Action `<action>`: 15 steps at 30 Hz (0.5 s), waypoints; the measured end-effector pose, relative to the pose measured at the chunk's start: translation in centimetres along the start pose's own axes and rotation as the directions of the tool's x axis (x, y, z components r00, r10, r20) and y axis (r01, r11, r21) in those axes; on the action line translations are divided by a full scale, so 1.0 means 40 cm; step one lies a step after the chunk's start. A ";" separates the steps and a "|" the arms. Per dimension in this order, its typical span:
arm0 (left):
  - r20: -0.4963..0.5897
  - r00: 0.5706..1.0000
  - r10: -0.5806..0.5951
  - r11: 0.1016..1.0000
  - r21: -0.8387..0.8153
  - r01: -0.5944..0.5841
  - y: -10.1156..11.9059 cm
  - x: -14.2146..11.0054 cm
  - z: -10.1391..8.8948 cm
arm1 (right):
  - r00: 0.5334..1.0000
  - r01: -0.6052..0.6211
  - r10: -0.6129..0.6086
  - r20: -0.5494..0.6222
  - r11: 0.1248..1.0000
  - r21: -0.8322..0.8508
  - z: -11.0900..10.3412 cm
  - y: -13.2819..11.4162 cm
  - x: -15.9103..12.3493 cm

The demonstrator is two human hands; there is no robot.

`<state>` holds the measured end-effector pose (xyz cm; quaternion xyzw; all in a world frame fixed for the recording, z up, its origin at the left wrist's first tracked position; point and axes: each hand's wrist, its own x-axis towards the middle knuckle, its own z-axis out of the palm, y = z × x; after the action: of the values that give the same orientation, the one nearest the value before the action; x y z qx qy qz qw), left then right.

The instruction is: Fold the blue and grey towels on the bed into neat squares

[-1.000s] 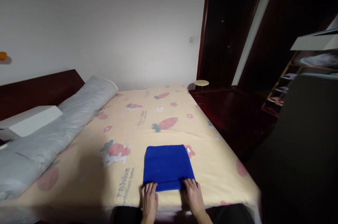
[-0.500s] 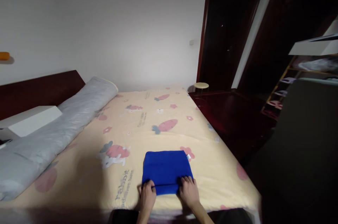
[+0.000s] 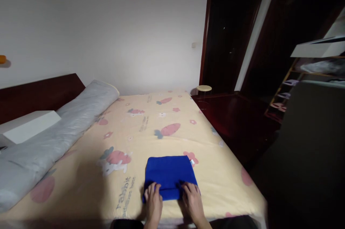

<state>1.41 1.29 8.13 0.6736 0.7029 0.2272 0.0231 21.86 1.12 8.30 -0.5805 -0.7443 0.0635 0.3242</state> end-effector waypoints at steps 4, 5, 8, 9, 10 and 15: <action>-0.032 0.974 0.222 0.969 -0.103 -0.225 0.052 -0.026 0.089 | 0.990 0.069 -0.086 0.108 0.987 0.146 0.037 -0.069 0.017; -0.056 0.973 0.224 0.968 -0.107 -0.229 0.052 -0.029 0.103 | 0.989 0.074 -0.092 0.111 0.985 0.153 0.045 -0.073 0.019; -0.097 0.968 0.231 0.963 -0.119 -0.242 0.019 -0.028 0.112 | 0.987 0.136 -0.145 0.070 0.983 0.124 0.057 -0.041 0.018; -0.098 0.969 0.228 0.963 -0.122 -0.239 0.000 -0.025 0.105 | 0.986 0.157 -0.162 0.045 0.982 0.103 0.057 -0.020 0.013; -0.098 0.972 0.215 0.966 -0.122 -0.226 -0.020 -0.022 0.096 | 0.986 0.167 -0.169 0.018 0.983 0.076 0.056 0.003 0.008; -0.156 0.983 0.098 0.989 -0.097 -0.114 -0.112 -0.008 0.049 | 0.990 0.109 -0.112 -0.084 0.993 -0.034 0.046 0.108 -0.022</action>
<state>-2.07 1.60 4.71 0.6888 0.6527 0.3153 -0.0068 24.49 2.20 4.46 -0.5452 -0.7615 0.0095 0.3505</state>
